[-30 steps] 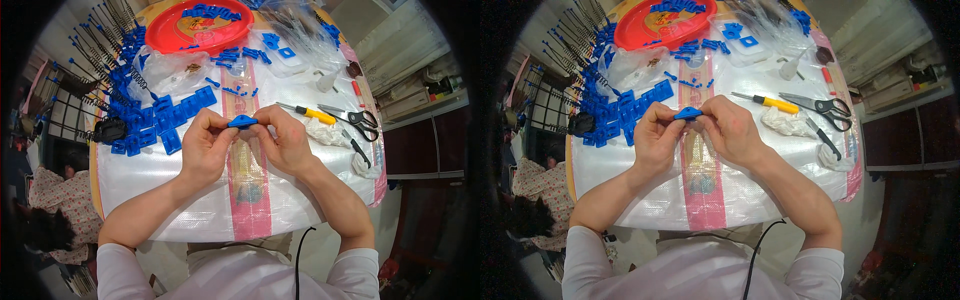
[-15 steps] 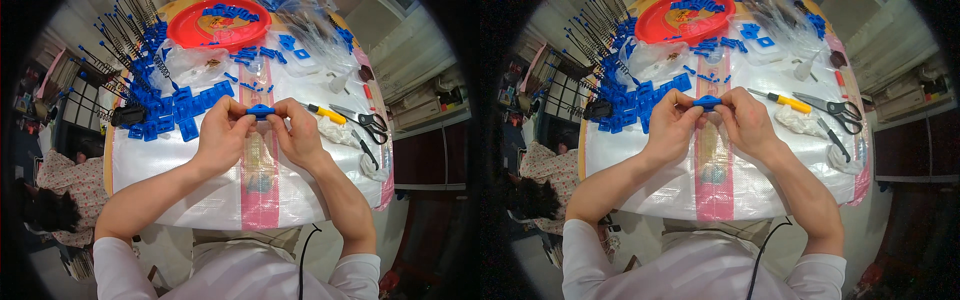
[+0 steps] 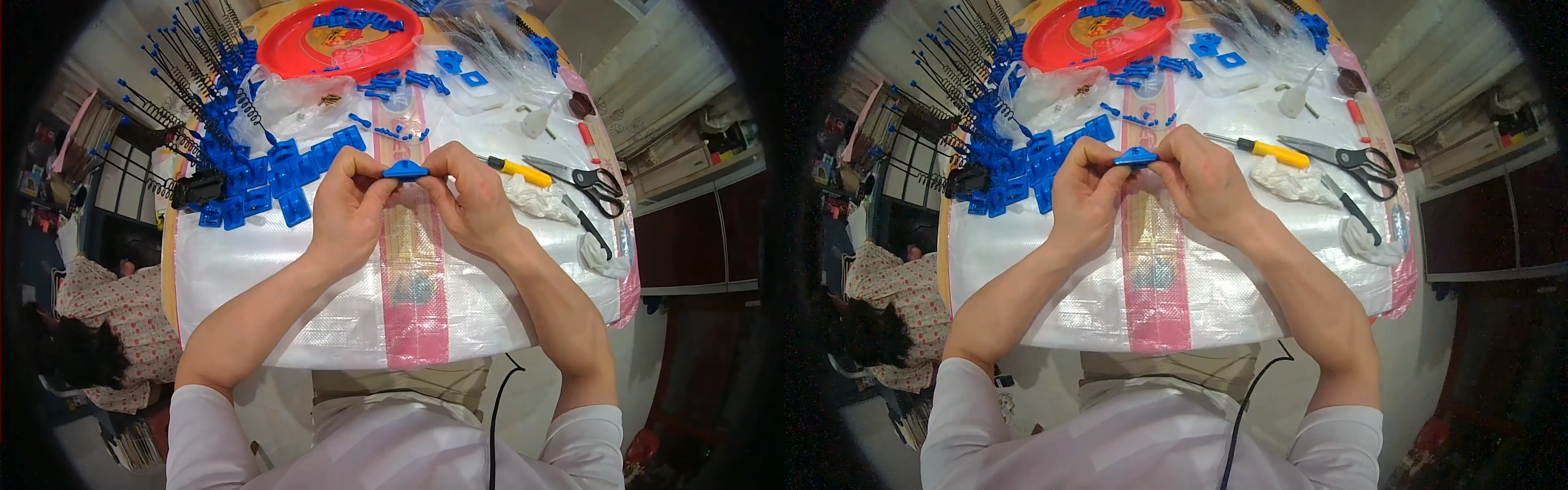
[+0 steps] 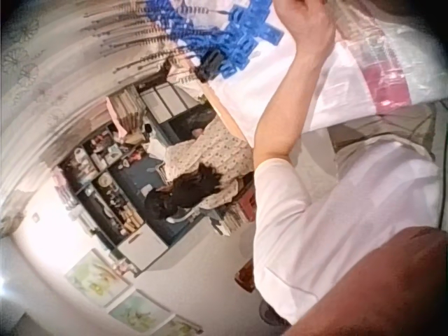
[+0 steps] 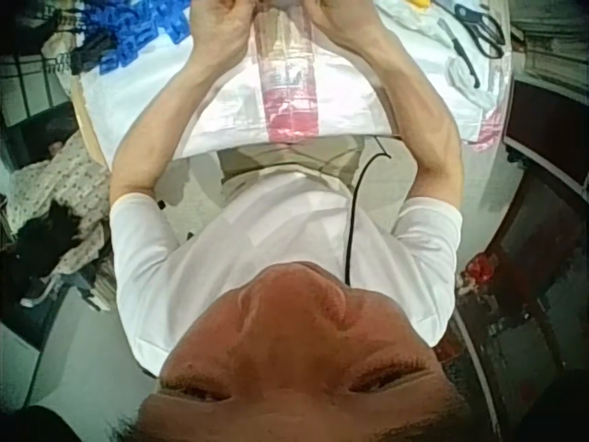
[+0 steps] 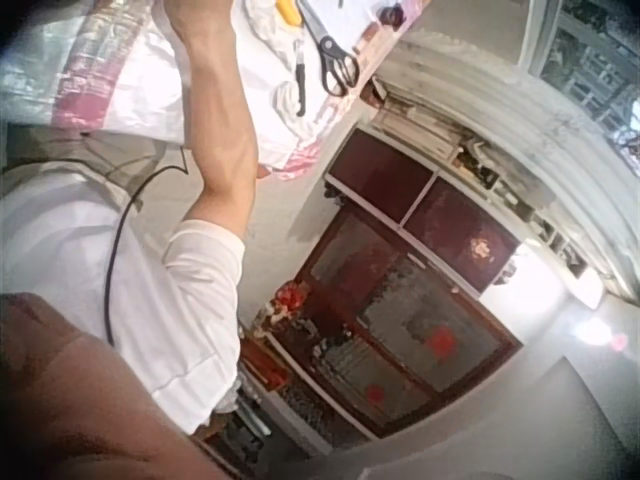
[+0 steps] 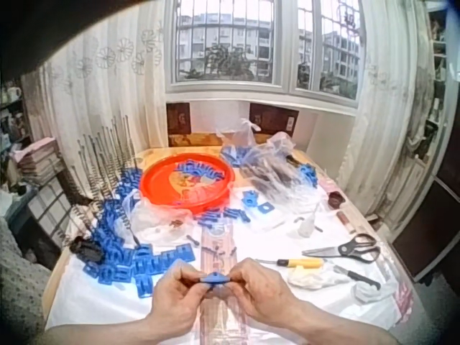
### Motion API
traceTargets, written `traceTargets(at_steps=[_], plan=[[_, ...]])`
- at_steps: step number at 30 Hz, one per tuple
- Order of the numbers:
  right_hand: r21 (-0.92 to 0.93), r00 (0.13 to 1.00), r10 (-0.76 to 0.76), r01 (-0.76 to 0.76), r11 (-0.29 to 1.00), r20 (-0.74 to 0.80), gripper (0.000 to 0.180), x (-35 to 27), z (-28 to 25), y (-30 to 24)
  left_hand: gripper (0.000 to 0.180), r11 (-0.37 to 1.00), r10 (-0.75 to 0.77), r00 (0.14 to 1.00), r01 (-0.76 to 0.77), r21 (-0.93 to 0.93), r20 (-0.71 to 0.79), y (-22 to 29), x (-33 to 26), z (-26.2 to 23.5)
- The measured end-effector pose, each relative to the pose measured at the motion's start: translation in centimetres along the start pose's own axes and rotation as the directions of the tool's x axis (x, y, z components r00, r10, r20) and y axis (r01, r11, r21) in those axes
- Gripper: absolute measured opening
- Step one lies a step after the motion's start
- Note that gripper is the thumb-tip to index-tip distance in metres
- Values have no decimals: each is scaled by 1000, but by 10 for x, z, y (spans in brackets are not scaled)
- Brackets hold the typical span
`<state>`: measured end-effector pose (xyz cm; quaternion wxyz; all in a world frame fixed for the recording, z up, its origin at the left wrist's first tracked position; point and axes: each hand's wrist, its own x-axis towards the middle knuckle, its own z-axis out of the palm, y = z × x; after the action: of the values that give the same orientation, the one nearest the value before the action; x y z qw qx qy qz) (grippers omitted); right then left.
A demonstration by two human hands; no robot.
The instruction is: Assembling blue plastic lighting fixture components with internal springs and pins at a table.
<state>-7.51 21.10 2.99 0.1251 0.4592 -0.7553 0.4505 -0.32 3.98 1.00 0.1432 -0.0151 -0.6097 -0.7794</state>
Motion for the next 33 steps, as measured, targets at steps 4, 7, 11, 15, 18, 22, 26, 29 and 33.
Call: traceTargets(at_steps=[4, 7, 11, 15, 18, 22, 26, 29, 33], plan=[[13, 995, -99, 99, 995, 10, 22, 1, -3, 2, 11, 983, 141, 989, -145, 110, 47, -4, -3, -6], [5, 996, -92, 92, 996, 17, 23, -1, -1, -1, 12, 979, 154, 987, -159, 126, 45, -6, -4, -9], [-21, 995, -96, 96, 995, 6, 23, -2, 0, 0, 12, 979, 159, 986, -163, 119, 43, -6, -5, -7], [-27, 993, -116, 116, 993, 6, 24, 1, -1, -1, 11, 979, 129, 989, -139, 151, 74, -6, -5, -11], [-27, 995, -100, 100, 995, 8, 23, 2, -2, -3, 12, 992, 95, 991, -102, 72, 93, 0, -4, -8], [15, 999, -44, 44, 999, 17, 17, 4, -6, -8, 13, 996, 54, 994, -60, 65, 93, 0, -5, -10], [-37, 993, 70, -67, 997, 92, 14, 2, -8, -9, 15, 997, -55, 998, 53, 58, 35, 0, -4, -11], [-39, 965, 181, -177, 983, 188, 13, 3, -13, -9, 15, 994, -70, 996, 65, 83, 62, 1, -2, -10], [95, 924, 263, -298, 950, 276, 15, 0, -19, -7, 12, 991, -130, 984, 131, 8, 119, 14, -5, -4]])
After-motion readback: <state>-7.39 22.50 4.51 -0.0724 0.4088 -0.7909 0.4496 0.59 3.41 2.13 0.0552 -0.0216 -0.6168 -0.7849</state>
